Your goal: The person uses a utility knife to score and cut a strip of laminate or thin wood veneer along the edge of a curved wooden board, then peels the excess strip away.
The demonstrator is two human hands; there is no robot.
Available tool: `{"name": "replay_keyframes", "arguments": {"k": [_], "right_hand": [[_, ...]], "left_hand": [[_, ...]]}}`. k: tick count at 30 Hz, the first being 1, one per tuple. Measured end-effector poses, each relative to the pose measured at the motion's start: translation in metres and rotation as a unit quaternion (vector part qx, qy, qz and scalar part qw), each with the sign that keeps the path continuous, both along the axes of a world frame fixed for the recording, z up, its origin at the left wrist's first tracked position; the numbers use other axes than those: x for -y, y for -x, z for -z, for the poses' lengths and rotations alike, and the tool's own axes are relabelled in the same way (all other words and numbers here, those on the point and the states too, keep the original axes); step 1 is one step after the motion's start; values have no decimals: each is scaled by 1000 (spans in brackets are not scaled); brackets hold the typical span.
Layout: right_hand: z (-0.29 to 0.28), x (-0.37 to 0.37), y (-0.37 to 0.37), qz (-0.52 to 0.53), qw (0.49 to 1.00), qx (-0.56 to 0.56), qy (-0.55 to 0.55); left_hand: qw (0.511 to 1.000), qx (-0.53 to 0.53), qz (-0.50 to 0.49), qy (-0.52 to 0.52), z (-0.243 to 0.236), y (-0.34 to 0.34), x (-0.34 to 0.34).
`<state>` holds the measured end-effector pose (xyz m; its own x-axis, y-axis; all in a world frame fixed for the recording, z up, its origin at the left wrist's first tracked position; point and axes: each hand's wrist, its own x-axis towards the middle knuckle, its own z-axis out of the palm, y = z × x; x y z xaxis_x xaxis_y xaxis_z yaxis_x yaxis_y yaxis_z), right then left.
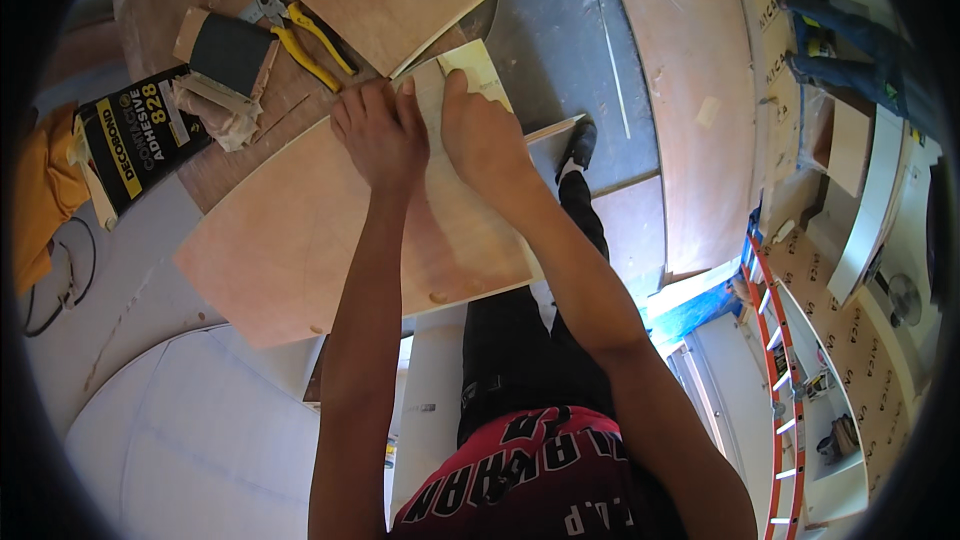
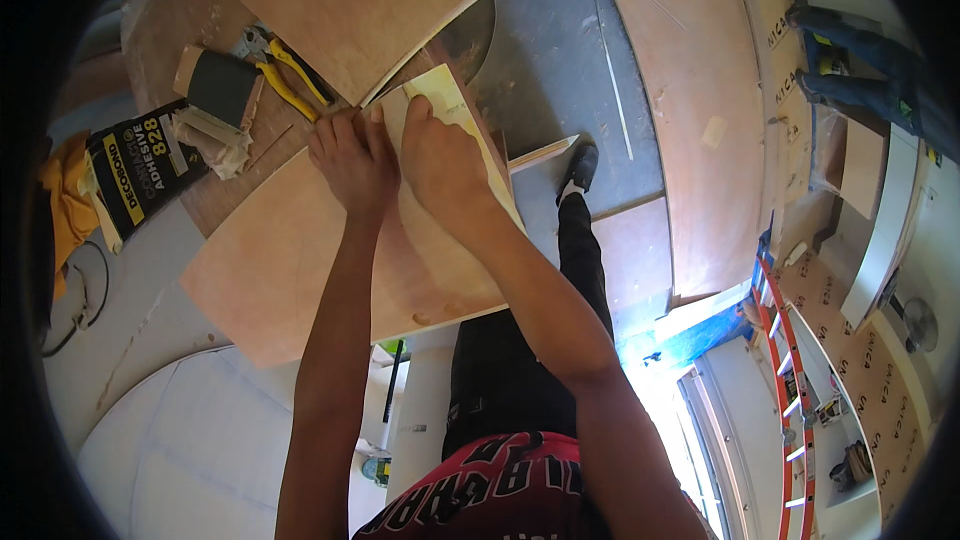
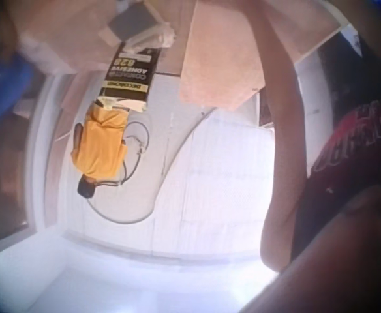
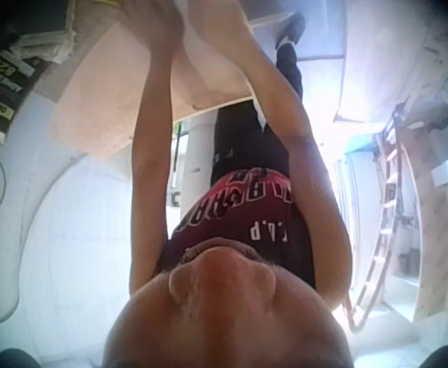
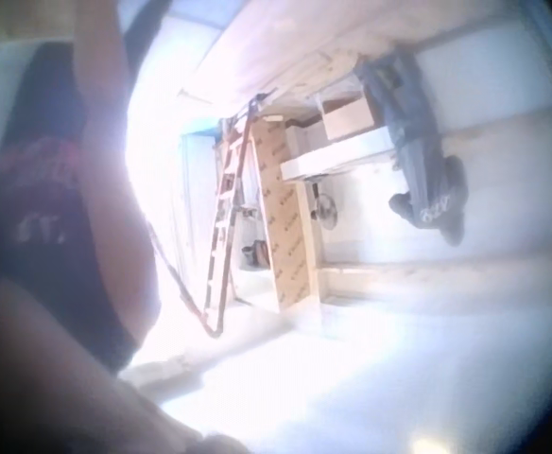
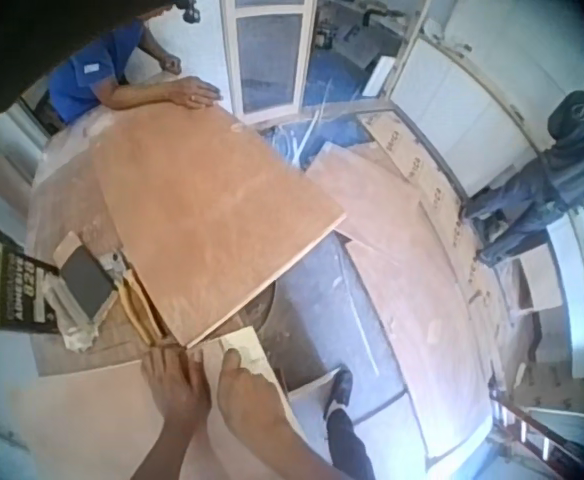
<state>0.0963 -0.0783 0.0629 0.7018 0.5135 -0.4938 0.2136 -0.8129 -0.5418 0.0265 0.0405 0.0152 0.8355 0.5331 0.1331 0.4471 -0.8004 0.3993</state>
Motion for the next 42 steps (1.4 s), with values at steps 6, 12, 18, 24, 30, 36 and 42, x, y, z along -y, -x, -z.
{"name": "replay_keyframes", "arguments": {"k": [6,12,18,24,30,36,42], "right_hand": [[-1,1,-3,20,999,-35,-8],[-17,59,52,-24,991,-113,67],[-35,54,44,-10,993,-103,56],[-4,13,5,-6,999,-32,-11],[4,7,4,-13,1000,11,-16],[10,24,18,2,999,37,-31],[-31,109,108,-47,990,-109,78]], "left_hand": [[1000,8,21,-14,4,-2,-3],[1000,-25,8,-16,3,-1,-3],[1000,-19,-1,-17,3,2,-4],[1000,-5,7,-17,6,-1,-1],[999,1,24,-46,7,1,-4],[998,9,26,-61,15,0,-4],[999,6,3,-52,14,6,-9]]}}
